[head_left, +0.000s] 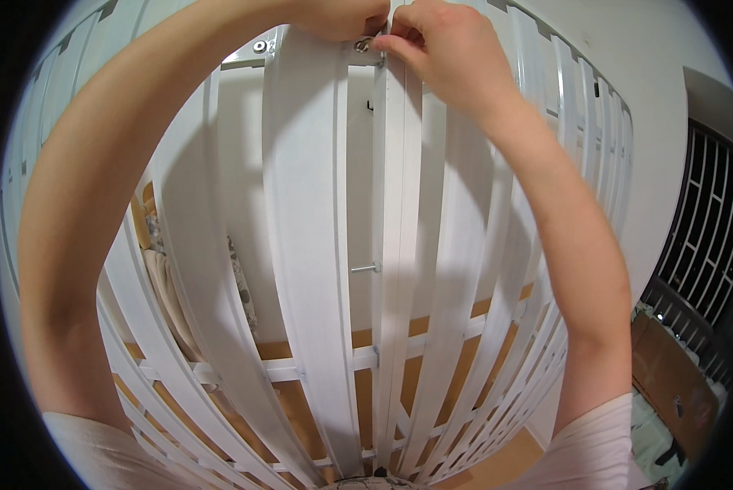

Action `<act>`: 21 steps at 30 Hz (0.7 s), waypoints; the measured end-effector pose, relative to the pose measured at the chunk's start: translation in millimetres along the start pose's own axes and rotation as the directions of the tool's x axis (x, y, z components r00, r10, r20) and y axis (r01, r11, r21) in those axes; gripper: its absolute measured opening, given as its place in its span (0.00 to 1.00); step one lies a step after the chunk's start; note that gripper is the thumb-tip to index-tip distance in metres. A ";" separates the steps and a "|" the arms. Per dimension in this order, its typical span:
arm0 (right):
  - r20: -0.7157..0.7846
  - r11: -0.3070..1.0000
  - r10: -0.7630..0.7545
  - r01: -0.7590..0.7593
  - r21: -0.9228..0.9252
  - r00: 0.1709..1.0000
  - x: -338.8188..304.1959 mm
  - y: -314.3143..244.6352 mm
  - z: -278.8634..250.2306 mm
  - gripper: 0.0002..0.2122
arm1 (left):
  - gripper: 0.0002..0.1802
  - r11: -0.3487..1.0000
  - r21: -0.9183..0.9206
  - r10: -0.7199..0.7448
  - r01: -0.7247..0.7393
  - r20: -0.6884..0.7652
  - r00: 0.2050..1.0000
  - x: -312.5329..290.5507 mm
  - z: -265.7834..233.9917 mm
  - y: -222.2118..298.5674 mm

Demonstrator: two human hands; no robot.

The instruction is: The person uses a wrench to tighten bolts on a white slatted wooden structure, likely a bed frame. They systematically move along the frame, securing the joints with the tool.

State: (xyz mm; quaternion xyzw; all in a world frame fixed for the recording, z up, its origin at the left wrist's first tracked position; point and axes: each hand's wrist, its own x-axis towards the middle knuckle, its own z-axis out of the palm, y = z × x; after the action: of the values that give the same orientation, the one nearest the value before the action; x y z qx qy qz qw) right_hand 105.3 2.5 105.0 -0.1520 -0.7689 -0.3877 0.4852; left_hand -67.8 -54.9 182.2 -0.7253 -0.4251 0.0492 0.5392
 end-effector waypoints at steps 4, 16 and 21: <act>-0.232 0.990 0.110 -0.087 0.109 0.966 -17.6 -14.3 21.4 0.10 | 0.08 1.000 -0.020 -0.007 0.008 0.020 1.000 0.4 -8.3 5.3; -0.344 0.987 0.144 -0.159 -0.014 0.928 -21.6 -31.8 36.0 0.08 | 0.09 0.998 -0.032 -0.056 0.055 -0.022 0.998 -10.2 -11.5 9.2; -0.354 0.980 0.115 -0.164 -0.112 0.928 -23.9 -31.2 37.1 0.08 | 0.12 0.998 -0.062 -0.011 0.016 0.074 0.997 -16.2 -21.7 15.0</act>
State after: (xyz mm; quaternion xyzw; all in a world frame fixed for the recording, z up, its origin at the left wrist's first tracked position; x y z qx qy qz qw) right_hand 74.4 13.1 61.9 -0.1695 -0.6300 -0.4256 0.6271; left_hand -58.1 -82.7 172.5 -0.7367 -0.4509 0.0589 0.5004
